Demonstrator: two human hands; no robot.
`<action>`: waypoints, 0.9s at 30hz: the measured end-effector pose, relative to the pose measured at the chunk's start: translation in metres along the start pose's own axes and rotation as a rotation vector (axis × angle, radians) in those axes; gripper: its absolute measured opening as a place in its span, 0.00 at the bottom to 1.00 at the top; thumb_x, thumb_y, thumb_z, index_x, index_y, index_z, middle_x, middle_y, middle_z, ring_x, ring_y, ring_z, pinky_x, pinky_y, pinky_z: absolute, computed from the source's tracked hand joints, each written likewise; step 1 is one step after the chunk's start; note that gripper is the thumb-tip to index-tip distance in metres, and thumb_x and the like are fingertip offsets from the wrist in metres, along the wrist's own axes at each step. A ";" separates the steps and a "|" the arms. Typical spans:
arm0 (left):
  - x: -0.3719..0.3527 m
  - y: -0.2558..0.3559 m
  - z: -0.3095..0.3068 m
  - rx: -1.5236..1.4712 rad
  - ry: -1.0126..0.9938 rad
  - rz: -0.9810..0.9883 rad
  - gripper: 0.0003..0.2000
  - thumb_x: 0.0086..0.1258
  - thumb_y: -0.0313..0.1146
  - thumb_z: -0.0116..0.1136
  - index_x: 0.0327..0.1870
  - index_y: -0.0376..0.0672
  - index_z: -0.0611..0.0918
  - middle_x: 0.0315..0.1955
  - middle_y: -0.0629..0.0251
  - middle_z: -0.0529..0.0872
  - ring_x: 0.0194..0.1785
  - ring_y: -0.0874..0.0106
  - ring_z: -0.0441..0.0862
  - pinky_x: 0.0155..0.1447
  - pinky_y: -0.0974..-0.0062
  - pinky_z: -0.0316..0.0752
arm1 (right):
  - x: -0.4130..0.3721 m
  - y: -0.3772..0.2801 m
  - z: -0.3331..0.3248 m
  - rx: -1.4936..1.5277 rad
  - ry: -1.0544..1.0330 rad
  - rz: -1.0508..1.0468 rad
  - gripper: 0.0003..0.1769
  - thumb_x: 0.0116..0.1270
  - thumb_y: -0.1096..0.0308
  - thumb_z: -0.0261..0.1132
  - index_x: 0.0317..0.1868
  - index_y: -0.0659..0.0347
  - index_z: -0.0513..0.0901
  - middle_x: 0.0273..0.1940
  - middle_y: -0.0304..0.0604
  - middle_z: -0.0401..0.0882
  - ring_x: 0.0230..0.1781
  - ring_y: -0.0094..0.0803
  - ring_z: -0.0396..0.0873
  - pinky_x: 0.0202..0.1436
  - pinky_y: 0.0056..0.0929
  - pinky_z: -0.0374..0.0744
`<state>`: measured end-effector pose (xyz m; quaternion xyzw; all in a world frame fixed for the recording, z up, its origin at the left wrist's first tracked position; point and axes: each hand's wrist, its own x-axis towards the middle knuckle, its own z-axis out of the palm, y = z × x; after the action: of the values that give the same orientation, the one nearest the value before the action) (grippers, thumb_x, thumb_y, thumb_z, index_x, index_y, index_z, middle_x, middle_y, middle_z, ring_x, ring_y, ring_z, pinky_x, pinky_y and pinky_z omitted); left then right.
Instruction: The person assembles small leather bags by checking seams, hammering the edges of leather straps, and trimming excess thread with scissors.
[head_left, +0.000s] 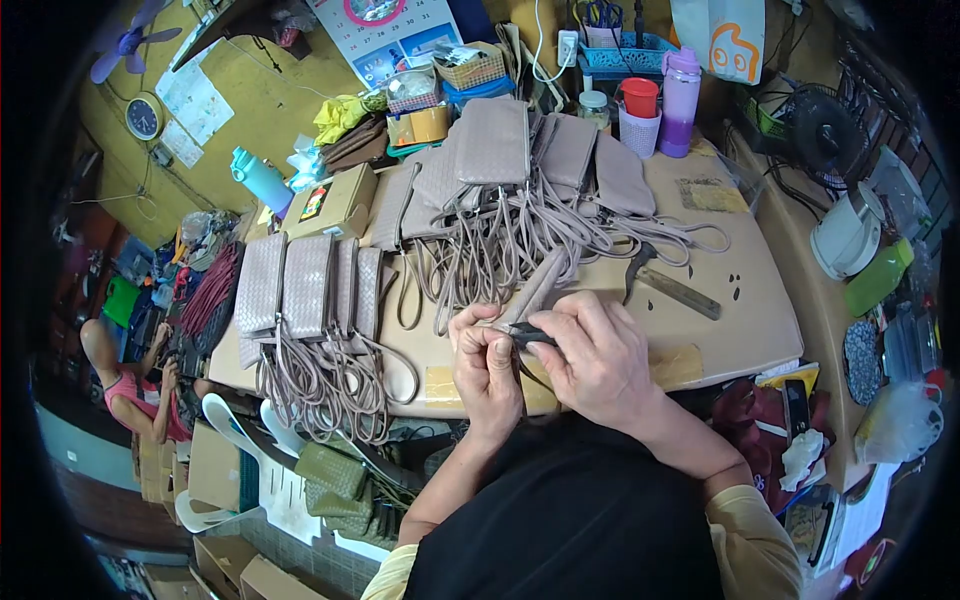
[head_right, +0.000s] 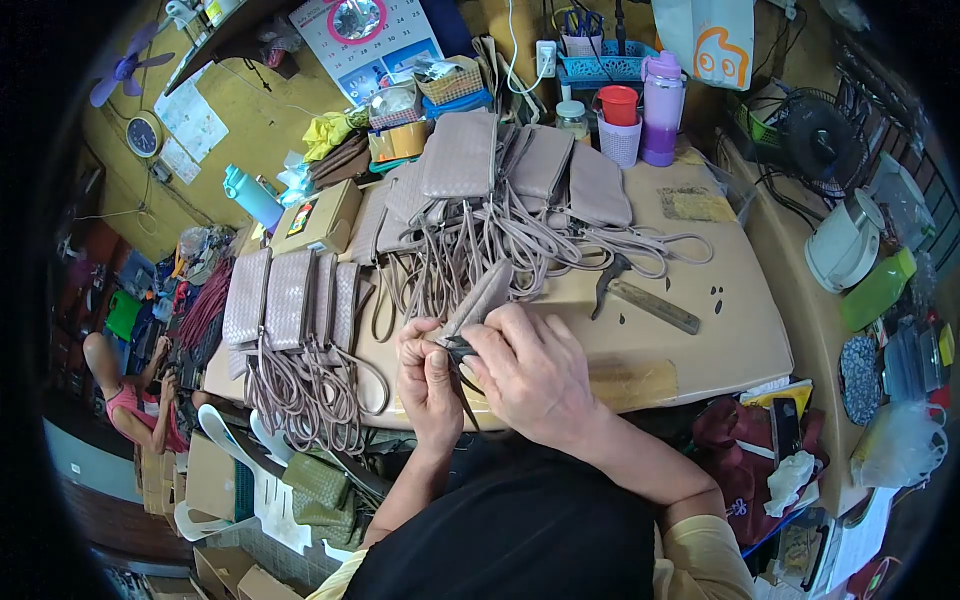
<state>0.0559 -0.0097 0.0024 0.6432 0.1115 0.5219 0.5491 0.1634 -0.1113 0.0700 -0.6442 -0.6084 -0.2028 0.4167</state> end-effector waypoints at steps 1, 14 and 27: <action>-0.001 0.004 0.001 0.035 0.036 -0.015 0.08 0.76 0.33 0.52 0.36 0.39 0.73 0.53 0.61 0.69 0.42 0.80 0.67 0.48 0.79 0.65 | -0.002 0.000 0.004 0.000 -0.001 0.003 0.16 0.53 0.69 0.70 0.43 0.58 0.79 0.36 0.39 0.72 0.31 0.33 0.76 0.33 0.32 0.71; -0.003 0.012 0.003 -0.432 0.021 -0.303 0.16 0.79 0.43 0.43 0.52 0.39 0.72 0.55 0.60 0.73 0.46 0.75 0.77 0.50 0.73 0.74 | -0.010 0.011 0.025 0.532 -0.010 0.327 0.31 0.48 0.61 0.78 0.50 0.60 0.74 0.33 0.41 0.74 0.30 0.38 0.81 0.35 0.33 0.80; 0.033 0.057 -0.004 0.798 -0.308 0.313 0.26 0.58 0.41 0.68 0.53 0.35 0.76 0.53 0.50 0.78 0.65 0.54 0.69 0.64 0.57 0.66 | 0.019 0.034 -0.024 0.354 -0.311 0.147 0.15 0.51 0.77 0.66 0.42 0.58 0.85 0.36 0.44 0.79 0.30 0.46 0.80 0.34 0.39 0.76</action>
<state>0.0419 -0.0050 0.0669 0.8837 0.1223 0.4132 0.1827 0.2046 -0.1156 0.0885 -0.6273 -0.6428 0.0392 0.4379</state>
